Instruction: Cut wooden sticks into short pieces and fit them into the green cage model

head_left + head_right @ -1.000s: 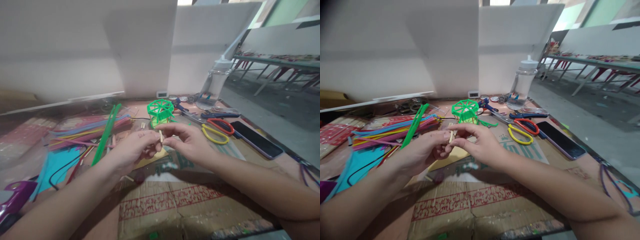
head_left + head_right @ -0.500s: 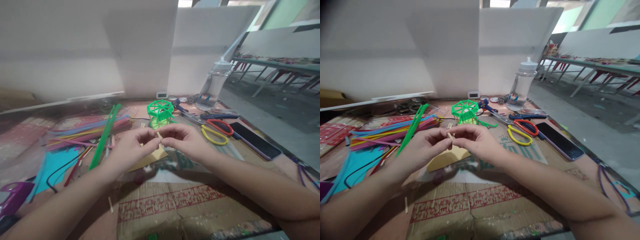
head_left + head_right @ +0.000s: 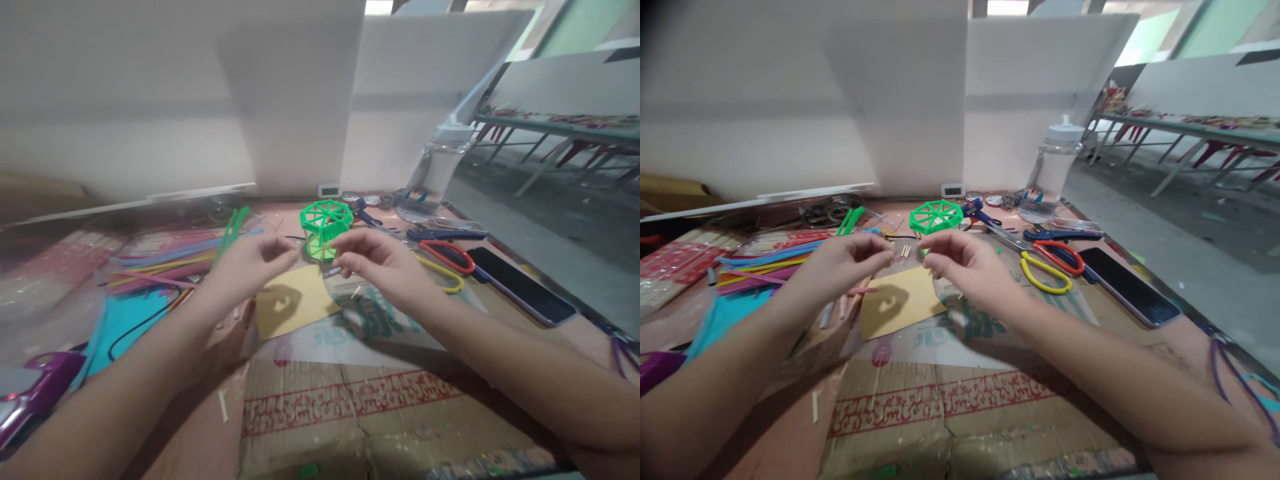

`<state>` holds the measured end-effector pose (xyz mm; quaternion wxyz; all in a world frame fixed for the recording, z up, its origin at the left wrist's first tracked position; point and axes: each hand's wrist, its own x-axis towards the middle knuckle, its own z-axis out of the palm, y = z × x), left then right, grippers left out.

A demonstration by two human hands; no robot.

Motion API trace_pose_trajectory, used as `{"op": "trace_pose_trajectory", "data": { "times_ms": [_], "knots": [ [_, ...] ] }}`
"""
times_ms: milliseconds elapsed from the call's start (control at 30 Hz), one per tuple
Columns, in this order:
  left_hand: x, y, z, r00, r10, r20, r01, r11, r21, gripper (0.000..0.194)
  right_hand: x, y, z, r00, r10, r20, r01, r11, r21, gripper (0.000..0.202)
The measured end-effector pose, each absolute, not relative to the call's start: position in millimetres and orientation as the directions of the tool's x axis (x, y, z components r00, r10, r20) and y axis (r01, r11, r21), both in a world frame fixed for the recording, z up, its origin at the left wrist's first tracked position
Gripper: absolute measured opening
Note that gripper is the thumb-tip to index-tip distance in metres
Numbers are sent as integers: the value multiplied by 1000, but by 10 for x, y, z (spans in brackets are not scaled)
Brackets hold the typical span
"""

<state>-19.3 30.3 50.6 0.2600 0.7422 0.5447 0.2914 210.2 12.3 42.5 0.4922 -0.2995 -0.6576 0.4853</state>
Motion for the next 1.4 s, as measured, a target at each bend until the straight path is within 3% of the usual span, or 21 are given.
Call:
{"op": "trace_pose_trajectory", "data": {
  "times_ms": [67,367,567,767,867,967,1067,1200,1267,1400],
  "knots": [
    [-346,540,425,126,985,118,815,-170,554,34,2161,168,481,-311,874,374,-63,374,-925,14],
    [-352,1162,98,66,998,-5,951,-62,303,27,2247,169,600,-349,840,414,-61,421,-905,8],
    [-227,1287,62,48,996,-78,974,-29,226,29,2260,130,638,-421,814,400,-5,438,-899,8],
    [-382,984,239,112,993,-34,974,-103,203,35,2273,88,644,-444,820,361,149,465,-873,11],
    [-538,674,305,125,991,-47,972,-113,204,37,2189,17,540,-571,755,323,278,548,-789,10],
    [-662,415,283,134,989,-62,968,-117,224,40,1937,-94,385,-775,599,201,340,663,-667,13],
    [-737,292,232,137,990,-30,965,-127,231,38,1523,-201,249,-908,407,94,300,791,-533,17],
    [-780,253,234,129,991,36,966,-134,222,37,958,-287,93,-974,211,79,174,928,-330,33],
    [-791,237,258,134,989,58,964,-143,222,38,771,-308,14,-983,163,88,139,963,-231,38],
    [-811,211,282,159,984,78,956,-173,238,38,644,-311,-98,-982,160,98,143,976,-161,22]
  ]
}}
